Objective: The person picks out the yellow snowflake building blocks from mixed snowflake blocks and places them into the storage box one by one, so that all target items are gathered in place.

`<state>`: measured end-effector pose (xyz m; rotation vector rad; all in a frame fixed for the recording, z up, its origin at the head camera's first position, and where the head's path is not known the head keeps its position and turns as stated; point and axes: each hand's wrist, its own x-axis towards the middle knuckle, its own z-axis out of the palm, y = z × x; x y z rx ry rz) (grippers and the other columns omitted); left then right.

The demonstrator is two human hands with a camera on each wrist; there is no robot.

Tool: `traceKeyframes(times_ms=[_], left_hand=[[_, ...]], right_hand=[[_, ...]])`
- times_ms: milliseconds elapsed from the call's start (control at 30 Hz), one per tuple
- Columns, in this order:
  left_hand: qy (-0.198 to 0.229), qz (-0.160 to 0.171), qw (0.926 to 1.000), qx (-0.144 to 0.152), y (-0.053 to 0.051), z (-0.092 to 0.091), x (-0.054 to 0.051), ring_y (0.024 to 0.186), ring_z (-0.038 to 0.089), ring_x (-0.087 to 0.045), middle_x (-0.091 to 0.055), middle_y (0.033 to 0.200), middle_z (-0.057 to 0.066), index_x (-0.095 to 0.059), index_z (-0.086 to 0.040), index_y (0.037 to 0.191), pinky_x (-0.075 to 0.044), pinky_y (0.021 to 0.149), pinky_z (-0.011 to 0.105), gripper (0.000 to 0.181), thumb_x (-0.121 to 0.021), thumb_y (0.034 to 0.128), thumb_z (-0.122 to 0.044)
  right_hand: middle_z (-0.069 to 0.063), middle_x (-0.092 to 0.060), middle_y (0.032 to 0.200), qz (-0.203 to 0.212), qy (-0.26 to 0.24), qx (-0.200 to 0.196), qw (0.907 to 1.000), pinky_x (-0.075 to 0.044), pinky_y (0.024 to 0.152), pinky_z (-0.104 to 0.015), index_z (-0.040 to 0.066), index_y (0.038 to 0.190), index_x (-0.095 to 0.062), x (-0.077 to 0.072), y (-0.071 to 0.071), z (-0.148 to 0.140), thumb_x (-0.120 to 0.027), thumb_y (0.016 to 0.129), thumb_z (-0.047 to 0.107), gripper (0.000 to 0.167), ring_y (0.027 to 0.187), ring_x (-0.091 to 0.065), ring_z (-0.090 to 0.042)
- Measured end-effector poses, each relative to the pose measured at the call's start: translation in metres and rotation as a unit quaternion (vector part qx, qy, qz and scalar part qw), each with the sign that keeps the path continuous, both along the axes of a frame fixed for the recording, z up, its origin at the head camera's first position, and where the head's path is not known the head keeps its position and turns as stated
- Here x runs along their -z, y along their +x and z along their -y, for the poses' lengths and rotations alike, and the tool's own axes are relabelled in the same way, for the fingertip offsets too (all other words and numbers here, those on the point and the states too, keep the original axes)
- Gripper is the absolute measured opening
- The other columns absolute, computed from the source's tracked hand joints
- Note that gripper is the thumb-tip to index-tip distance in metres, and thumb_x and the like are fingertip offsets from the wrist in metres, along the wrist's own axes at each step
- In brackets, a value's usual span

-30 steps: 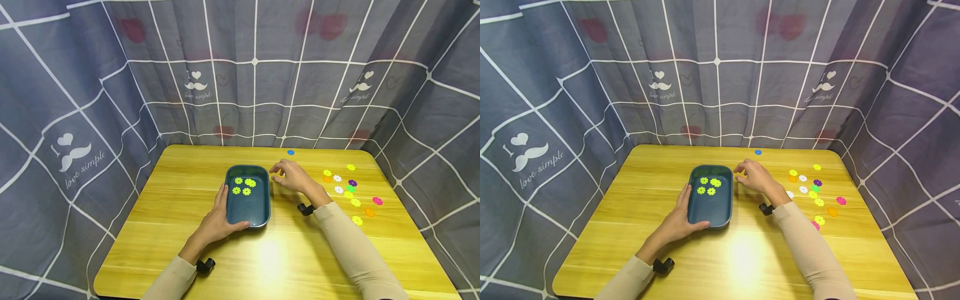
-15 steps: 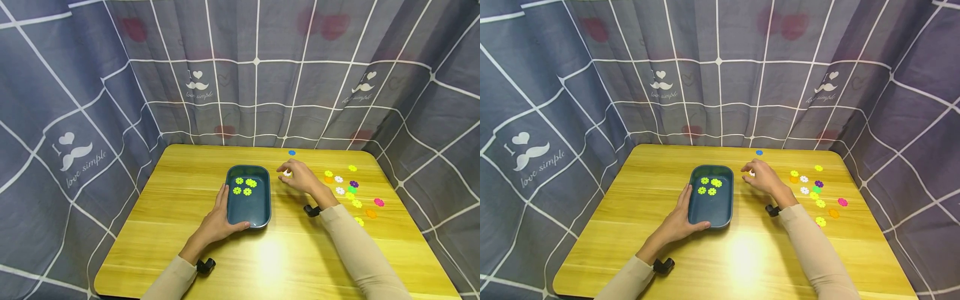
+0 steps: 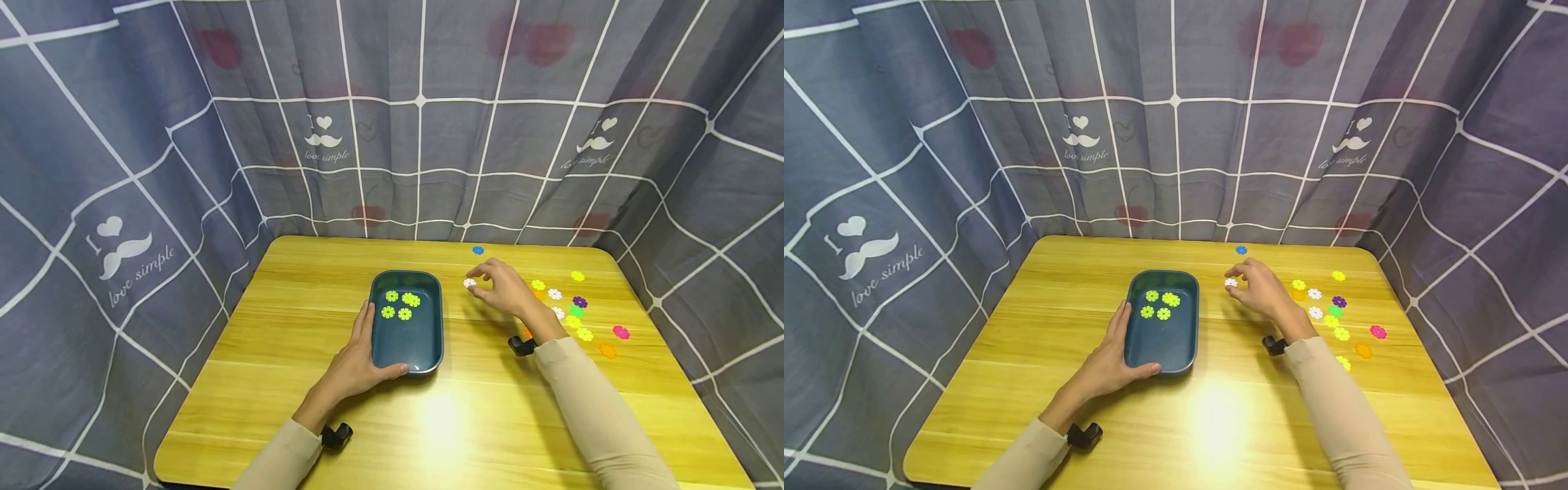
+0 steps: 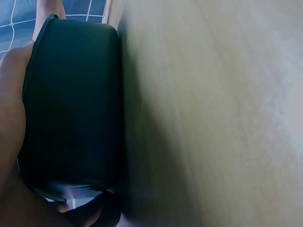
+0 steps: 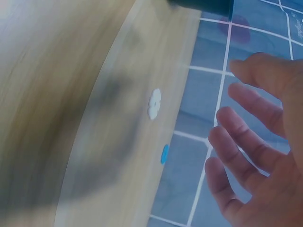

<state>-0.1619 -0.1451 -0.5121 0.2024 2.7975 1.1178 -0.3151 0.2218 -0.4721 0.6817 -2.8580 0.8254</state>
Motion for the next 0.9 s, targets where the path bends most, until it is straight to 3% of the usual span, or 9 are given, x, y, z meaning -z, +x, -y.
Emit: traceKeyframes(times_ms=[367,900], left_hand=[[-0.002,-0.005,1.0000,-0.002,0.000,0.000,0.000,0.152,0.053,-0.064,0.005,0.200,0.000,-0.001,-0.022,0.190,-0.063,0.104,0.074,0.149,-0.097,0.0867,-0.068],[-0.006,-0.010,0.9999,-0.002,0.001,0.000,-0.001,0.156,0.053,-0.061,0.001,0.200,0.005,-0.002,-0.021,0.190,-0.061,0.108,0.077,0.150,-0.098,0.0859,-0.069]], right_hand=[[-0.024,-0.074,0.140,-0.001,-0.004,0.022,0.9998,-0.062,0.103,-0.066,0.005,0.142,-0.081,0.005,0.000,-0.019,-0.085,0.108,0.022,0.038,0.125,-0.074,-0.050],[-0.031,-0.064,0.151,0.036,0.001,0.058,0.9977,-0.057,0.110,-0.073,0.001,0.155,-0.072,0.017,0.000,-0.053,-0.080,0.112,0.024,0.049,0.136,-0.066,-0.055]])
